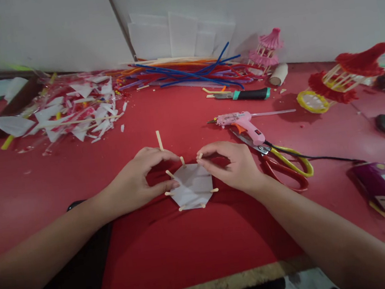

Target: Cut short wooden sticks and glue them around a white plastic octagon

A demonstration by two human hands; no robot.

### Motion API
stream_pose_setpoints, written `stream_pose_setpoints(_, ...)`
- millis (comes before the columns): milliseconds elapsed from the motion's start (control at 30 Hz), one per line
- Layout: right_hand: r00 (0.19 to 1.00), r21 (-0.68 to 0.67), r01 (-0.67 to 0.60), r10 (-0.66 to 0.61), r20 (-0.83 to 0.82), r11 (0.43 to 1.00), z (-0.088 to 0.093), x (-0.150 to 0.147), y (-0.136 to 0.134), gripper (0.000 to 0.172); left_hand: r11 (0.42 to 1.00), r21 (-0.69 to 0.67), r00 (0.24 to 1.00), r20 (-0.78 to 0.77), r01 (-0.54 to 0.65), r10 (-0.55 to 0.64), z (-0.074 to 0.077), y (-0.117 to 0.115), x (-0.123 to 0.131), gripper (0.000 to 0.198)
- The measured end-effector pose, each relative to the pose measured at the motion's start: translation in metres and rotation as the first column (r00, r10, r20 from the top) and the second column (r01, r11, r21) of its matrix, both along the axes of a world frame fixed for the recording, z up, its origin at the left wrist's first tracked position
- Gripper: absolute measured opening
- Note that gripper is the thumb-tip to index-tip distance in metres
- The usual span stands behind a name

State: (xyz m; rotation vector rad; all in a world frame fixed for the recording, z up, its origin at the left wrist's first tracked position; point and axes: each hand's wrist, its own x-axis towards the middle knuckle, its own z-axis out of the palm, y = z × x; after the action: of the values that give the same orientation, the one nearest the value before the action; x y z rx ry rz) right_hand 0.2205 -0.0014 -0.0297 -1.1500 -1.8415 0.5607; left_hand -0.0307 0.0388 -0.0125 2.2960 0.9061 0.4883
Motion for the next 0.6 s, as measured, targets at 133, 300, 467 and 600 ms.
stream_pose_setpoints(133, 1.0, 0.01, 0.004, -0.004, 0.004, 1.0, -0.0008, -0.0013, 0.0001, 0.006, 1.0, -0.012, 1.0, -0.008, 0.024, -0.024, 0.0001, 0.0007, 0.001, 0.036)
stream_pose_setpoints(300, 1.0, -0.006, -0.009, 0.009, -0.011, 1.0, -0.0025, -0.0011, 0.001, 0.007, 1.0, -0.016, 1.0, -0.007, 0.023, -0.023, 0.0012, 0.0002, 0.0015, 0.035)
stream_pose_setpoints(467, 1.0, -0.016, -0.007, 0.007, -0.002, 1.0, -0.0025, -0.0004, 0.0009, 0.007, 1.0, -0.015, 1.0, -0.009, 0.026, -0.026, 0.0002, 0.0008, 0.0017, 0.035)
stream_pose_setpoints(600, 1.0, -0.005, -0.009, 0.009, 0.019, 1.0, -0.0014, -0.001, 0.0003, 0.006, 1.0, -0.019, 1.0, -0.014, 0.022, -0.022, 0.0004, 0.0007, 0.0016, 0.035)
